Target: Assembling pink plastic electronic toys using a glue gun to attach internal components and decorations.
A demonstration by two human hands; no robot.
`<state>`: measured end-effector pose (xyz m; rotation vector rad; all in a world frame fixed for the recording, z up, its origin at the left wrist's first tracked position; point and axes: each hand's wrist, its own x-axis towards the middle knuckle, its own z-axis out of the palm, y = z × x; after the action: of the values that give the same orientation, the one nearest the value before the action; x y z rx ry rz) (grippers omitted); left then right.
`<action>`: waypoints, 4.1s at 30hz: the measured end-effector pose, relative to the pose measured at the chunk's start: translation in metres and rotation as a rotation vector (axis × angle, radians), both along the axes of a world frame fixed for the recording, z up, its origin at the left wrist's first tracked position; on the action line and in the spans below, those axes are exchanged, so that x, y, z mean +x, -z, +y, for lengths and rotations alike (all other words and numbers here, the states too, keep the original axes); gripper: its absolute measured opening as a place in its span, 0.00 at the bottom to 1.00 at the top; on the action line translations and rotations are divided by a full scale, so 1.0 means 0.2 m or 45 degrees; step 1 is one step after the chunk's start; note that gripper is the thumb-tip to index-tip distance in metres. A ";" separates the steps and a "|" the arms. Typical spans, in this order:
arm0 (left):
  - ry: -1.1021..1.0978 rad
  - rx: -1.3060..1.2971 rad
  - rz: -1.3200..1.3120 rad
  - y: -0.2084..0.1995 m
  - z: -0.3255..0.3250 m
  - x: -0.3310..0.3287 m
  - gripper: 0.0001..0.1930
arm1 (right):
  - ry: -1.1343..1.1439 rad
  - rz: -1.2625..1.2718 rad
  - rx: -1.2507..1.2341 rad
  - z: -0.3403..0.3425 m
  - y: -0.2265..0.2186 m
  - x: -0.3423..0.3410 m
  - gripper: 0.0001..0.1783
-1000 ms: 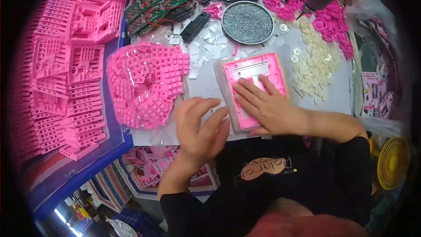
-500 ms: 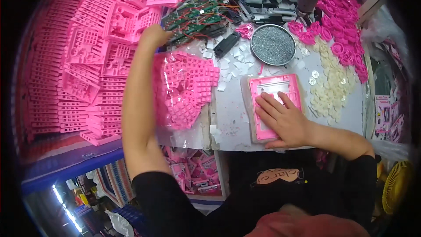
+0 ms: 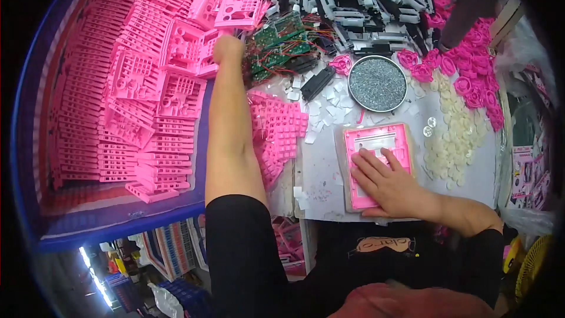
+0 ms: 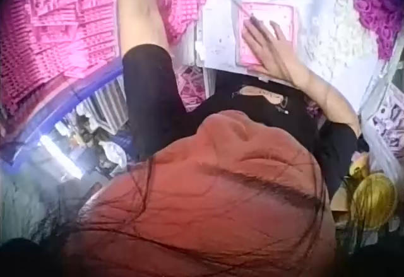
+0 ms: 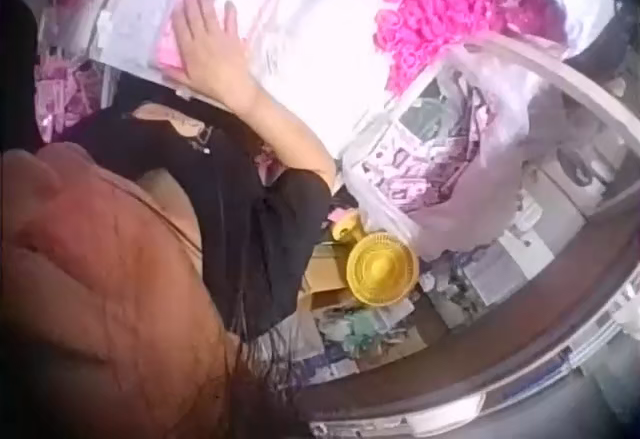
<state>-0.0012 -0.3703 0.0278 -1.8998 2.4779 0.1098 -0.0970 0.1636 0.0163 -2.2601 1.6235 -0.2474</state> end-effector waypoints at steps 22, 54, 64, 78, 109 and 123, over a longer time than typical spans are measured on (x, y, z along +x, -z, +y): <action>0.906 -0.389 1.378 -0.26 1.99 0.47 0.36 | 0.513 -2.226 0.271 -0.28 -0.31 0.10 0.10; -0.166 1.673 2.642 0.13 2.12 0.47 0.18 | 0.480 -1.029 -0.620 -0.06 -0.18 -0.19 0.13; -0.002 1.400 2.500 0.14 2.12 0.49 0.19 | 0.162 -1.530 -0.244 0.20 -0.43 -0.35 0.14; 0.129 1.244 2.356 0.12 2.18 0.44 0.24 | 0.417 -0.861 -0.111 -0.11 -0.20 -0.18 0.09; 0.538 1.357 1.717 -0.03 2.21 0.55 0.15 | 0.343 -1.343 0.434 0.12 -0.36 -0.16 0.21; 1.002 1.246 1.241 -0.07 2.30 0.58 0.12 | -0.211 -1.177 0.214 0.10 -0.24 -0.23 0.30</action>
<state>0.1154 0.0892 0.0413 -0.4131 2.4814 2.0811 -0.1425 0.1831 0.0633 -1.7091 0.9151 -0.9075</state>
